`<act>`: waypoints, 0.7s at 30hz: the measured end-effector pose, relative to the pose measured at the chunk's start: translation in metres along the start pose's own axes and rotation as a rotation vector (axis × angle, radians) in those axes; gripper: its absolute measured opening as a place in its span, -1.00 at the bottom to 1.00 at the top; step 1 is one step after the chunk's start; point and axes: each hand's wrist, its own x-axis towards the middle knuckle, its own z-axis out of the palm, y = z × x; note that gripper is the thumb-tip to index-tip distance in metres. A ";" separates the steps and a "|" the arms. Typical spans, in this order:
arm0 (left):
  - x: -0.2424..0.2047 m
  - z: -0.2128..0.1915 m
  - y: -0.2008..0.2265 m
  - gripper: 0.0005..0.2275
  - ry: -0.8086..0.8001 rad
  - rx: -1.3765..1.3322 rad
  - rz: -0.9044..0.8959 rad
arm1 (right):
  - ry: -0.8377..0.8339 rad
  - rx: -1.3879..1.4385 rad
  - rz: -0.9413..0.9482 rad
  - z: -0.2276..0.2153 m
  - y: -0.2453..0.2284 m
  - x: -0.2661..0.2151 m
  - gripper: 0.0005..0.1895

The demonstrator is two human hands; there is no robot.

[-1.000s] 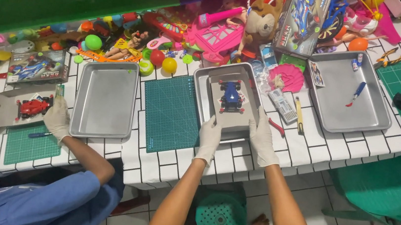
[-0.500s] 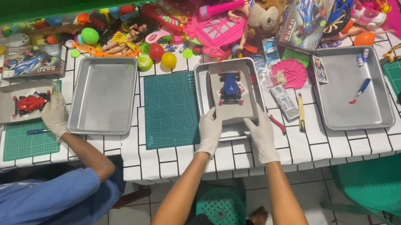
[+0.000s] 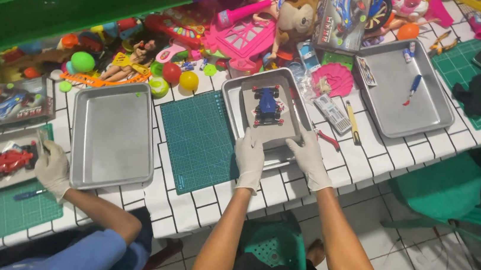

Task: The person assembles a blue toy car by attaching red wheels to its axles. They then place the completed car into a gray tray and move it to a shelf. Later, they handle a red toy car and a packaged blue toy car, placing them on the table and shelf.

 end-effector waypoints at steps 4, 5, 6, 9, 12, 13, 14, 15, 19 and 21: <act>-0.016 -0.024 0.004 -0.49 -0.091 -0.087 0.014 | 0.110 0.079 -0.062 -0.006 -0.024 -0.029 -0.23; -0.023 -0.029 0.006 -0.48 -0.101 -0.163 0.014 | 0.134 0.112 -0.093 -0.013 -0.043 -0.043 -0.24; -0.019 -0.027 -0.002 -0.48 -0.123 -0.153 0.020 | 0.154 0.110 -0.076 -0.008 -0.039 -0.045 -0.24; -0.017 -0.031 -0.023 -0.48 -0.132 -0.280 0.053 | 0.185 0.302 -0.104 0.006 -0.031 -0.057 -0.32; -0.039 -0.044 -0.009 -0.48 -0.158 -0.310 0.145 | 0.182 0.432 -0.020 0.002 -0.029 -0.071 -0.31; -0.053 -0.050 0.000 -0.47 -0.165 -0.351 0.165 | 0.198 0.532 -0.022 0.000 -0.025 -0.076 -0.31; -0.066 -0.057 0.007 -0.47 -0.169 -0.384 0.187 | 0.213 0.640 -0.025 0.001 -0.021 -0.083 -0.30; -0.082 -0.061 0.008 -0.47 -0.184 -0.368 0.197 | 0.233 0.651 -0.018 -0.008 -0.028 -0.099 -0.30; -0.142 -0.061 -0.004 -0.46 -0.208 -0.365 0.342 | 0.372 0.807 0.024 -0.039 -0.029 -0.160 -0.32; -0.177 -0.054 -0.013 -0.46 -0.235 -0.343 0.449 | 0.467 0.863 0.030 -0.063 -0.021 -0.196 -0.33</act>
